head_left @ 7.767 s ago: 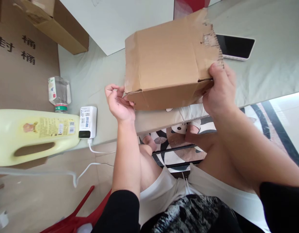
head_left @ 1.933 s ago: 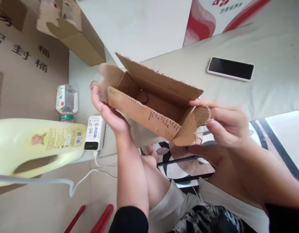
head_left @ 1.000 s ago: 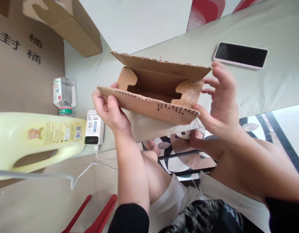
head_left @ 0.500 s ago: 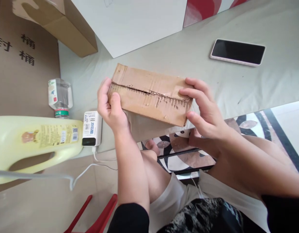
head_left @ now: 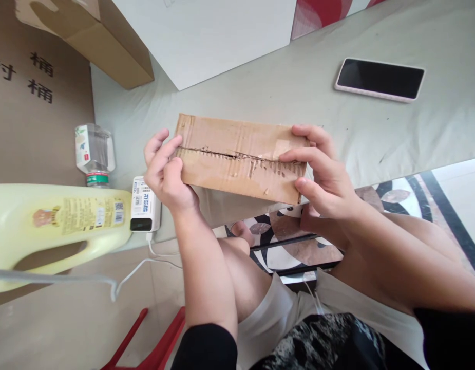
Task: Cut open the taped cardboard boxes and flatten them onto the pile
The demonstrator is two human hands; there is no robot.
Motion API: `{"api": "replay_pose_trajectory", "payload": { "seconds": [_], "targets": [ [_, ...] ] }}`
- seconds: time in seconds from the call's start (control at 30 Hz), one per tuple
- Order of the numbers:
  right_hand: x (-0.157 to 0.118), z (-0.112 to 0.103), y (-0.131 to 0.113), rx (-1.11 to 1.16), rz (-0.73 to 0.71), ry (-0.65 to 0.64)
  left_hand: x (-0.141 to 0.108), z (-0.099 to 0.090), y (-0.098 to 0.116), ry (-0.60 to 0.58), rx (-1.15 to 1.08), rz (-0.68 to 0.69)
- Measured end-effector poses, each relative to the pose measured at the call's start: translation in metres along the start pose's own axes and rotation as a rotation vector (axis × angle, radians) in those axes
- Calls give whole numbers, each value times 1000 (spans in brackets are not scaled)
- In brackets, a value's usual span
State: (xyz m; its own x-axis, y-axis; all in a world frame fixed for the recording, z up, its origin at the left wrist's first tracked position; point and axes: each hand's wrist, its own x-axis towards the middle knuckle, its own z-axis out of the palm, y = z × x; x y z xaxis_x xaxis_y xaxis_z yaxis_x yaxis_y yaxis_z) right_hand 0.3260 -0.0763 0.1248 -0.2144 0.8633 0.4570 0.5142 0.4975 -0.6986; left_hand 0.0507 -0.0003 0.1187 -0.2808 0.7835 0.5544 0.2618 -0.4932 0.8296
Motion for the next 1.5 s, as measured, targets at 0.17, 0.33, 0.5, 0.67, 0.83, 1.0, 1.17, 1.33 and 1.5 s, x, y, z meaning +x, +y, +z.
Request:
{"api": "replay_pose_trajectory", "payload": {
  "seconds": [0.17, 0.33, 0.5, 0.67, 0.83, 1.0, 1.17, 1.33, 1.5],
  "targets": [
    [1, -2, -10, -17, 15, -19, -3, 5, 1, 10, -51, -39],
    [5, -9, -28, -71, 47, -107, -4, 8, 4, 11, -51, -56],
    [5, -17, -36, -138, 50, -191, -4, 10, 3, -16, -62, -57],
    [6, -19, -38, -194, 49, -199, -4, 14, 5, -9, -155, -44],
    [7, -19, -39, -162, 31, -192, -4, 13, 1, -15, -104, -43],
    [5, -18, -37, -139, 50, -208, -4, 12, -8, -20, -95, -17],
    [4, -17, -35, -131, 63, -214, -4, 12, -7, -10, -94, -18],
    [5, -18, -36, -141, 68, -219, -4, 14, 3, -9, -108, -53],
    [6, -18, -38, -122, 60, -209, -5, 17, 10, 11, -136, -74]
  ]
}}
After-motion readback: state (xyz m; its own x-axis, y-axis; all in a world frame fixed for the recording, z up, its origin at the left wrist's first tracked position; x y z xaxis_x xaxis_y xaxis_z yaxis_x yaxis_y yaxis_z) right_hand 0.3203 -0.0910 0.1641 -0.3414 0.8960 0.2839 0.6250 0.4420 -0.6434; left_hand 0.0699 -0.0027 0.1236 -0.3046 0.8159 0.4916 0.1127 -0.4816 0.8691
